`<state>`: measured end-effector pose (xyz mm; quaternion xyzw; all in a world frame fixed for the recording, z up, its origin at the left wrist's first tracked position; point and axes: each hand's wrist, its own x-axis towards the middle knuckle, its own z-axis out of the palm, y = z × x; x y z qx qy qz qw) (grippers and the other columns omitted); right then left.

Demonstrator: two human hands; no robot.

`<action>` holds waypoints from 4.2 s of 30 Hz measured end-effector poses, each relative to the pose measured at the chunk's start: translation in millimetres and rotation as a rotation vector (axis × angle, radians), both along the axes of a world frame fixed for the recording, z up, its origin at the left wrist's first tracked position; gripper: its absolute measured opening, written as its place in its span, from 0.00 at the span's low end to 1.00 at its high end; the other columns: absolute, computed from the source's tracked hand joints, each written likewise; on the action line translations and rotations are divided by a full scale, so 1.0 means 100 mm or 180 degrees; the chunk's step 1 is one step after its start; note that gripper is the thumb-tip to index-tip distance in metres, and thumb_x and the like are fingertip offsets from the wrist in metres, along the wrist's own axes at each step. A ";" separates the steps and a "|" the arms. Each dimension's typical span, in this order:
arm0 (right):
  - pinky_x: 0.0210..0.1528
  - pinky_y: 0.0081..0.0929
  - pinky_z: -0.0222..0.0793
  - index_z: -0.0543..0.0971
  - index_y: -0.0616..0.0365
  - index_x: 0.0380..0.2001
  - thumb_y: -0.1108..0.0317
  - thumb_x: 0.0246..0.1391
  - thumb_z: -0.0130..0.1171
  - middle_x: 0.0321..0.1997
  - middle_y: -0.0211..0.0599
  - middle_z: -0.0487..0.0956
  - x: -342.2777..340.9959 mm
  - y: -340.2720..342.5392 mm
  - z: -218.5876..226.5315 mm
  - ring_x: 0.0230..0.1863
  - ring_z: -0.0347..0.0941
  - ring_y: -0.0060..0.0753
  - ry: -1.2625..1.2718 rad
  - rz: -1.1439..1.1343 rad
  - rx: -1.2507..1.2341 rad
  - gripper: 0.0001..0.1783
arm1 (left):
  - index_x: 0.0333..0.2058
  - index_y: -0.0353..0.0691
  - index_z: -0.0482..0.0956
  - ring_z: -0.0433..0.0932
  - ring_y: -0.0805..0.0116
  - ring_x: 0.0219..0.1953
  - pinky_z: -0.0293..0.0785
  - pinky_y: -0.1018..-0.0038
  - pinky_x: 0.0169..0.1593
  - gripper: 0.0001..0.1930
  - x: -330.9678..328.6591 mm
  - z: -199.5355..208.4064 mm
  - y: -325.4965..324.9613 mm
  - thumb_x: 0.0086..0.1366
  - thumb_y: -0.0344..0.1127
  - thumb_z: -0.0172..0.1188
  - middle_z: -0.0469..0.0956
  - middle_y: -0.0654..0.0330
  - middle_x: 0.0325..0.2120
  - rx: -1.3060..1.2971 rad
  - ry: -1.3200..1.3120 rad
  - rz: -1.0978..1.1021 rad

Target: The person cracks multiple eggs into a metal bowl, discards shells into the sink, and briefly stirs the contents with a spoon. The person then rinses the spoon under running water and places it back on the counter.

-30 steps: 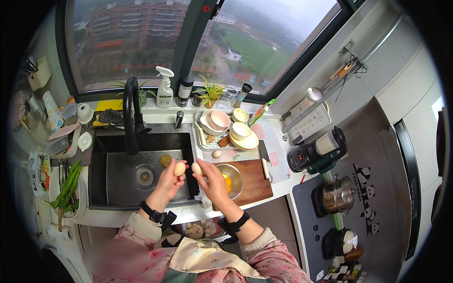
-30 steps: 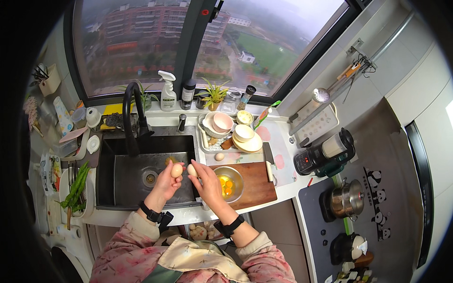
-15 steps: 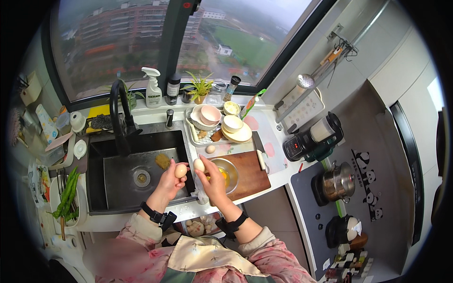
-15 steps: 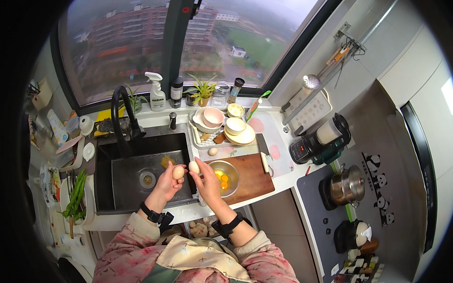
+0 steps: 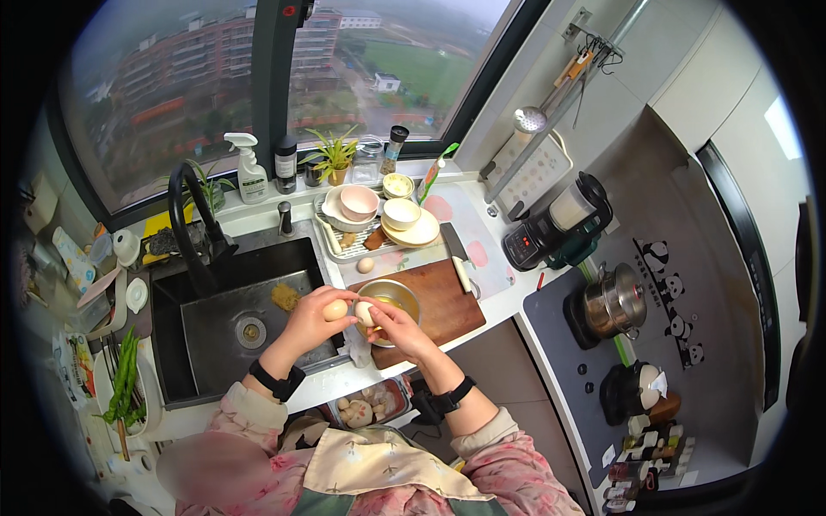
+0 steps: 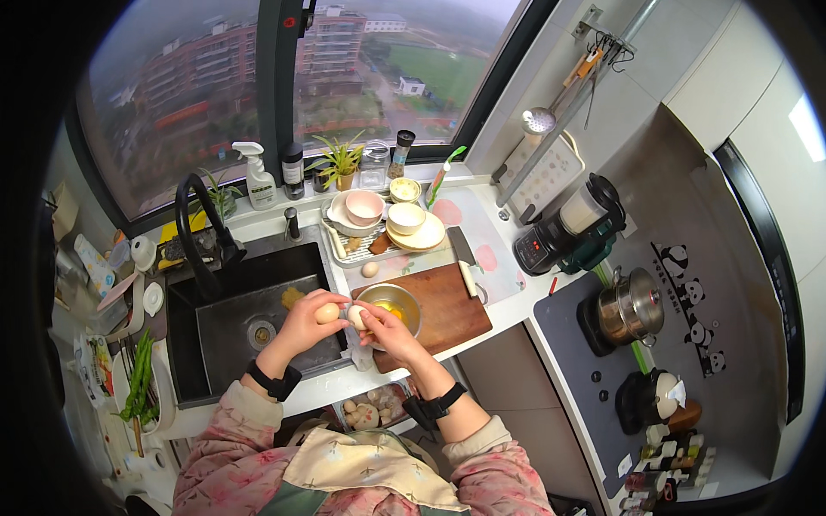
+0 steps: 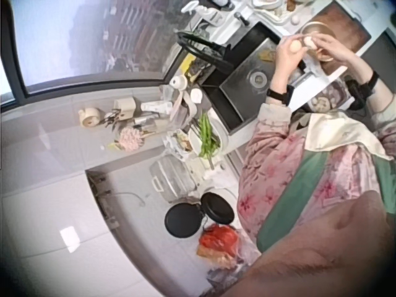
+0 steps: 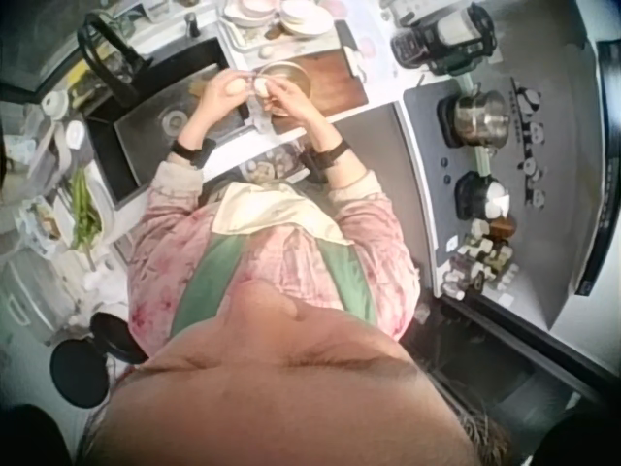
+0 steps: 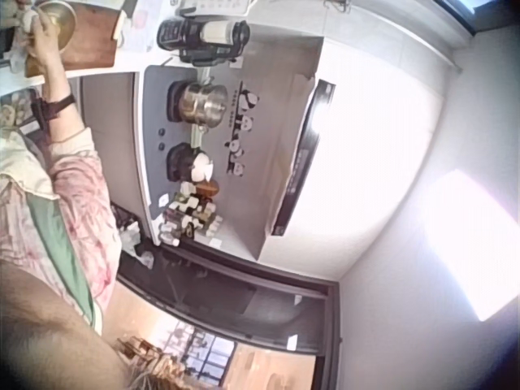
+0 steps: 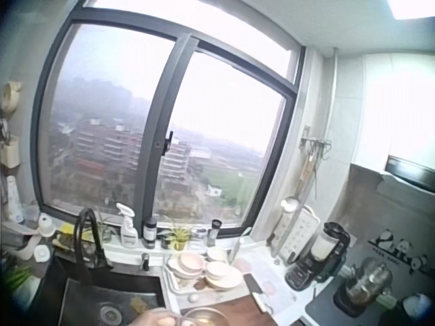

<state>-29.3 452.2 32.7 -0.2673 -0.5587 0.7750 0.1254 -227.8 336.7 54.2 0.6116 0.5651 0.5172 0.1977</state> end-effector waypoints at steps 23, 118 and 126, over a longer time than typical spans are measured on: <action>0.43 0.35 0.78 0.71 0.64 0.62 0.71 0.57 0.63 0.51 0.54 0.80 -0.43 -0.06 0.20 0.42 0.81 0.48 -0.0149 -0.0312 0.3630 0.30 | 0.44 0.45 0.83 0.85 0.55 0.38 0.82 0.64 0.38 0.17 0.07 -0.11 -0.02 0.55 0.36 0.73 0.84 0.60 0.39 0.0382 0.0804 0.1250; 0.45 0.38 0.78 0.70 0.39 0.69 0.72 0.54 0.67 0.56 0.40 0.81 1.52 -1.36 -1.07 0.44 0.81 0.48 -0.1659 0.0044 0.1851 0.38 | 0.47 0.48 0.84 0.84 0.56 0.39 0.81 0.63 0.42 0.21 0.98 -1.00 -0.68 0.54 0.43 0.74 0.85 0.59 0.39 -0.1125 0.0813 -0.1236; 0.53 0.36 0.77 0.85 0.54 0.45 0.69 0.56 0.67 0.50 0.38 0.84 1.68 -1.24 -1.15 0.52 0.80 0.46 -0.1782 -0.0219 0.2575 0.13 | 0.43 0.46 0.85 0.84 0.54 0.38 0.80 0.63 0.41 0.19 0.81 -0.88 -0.71 0.53 0.42 0.75 0.84 0.58 0.38 -0.1338 0.0620 -0.0958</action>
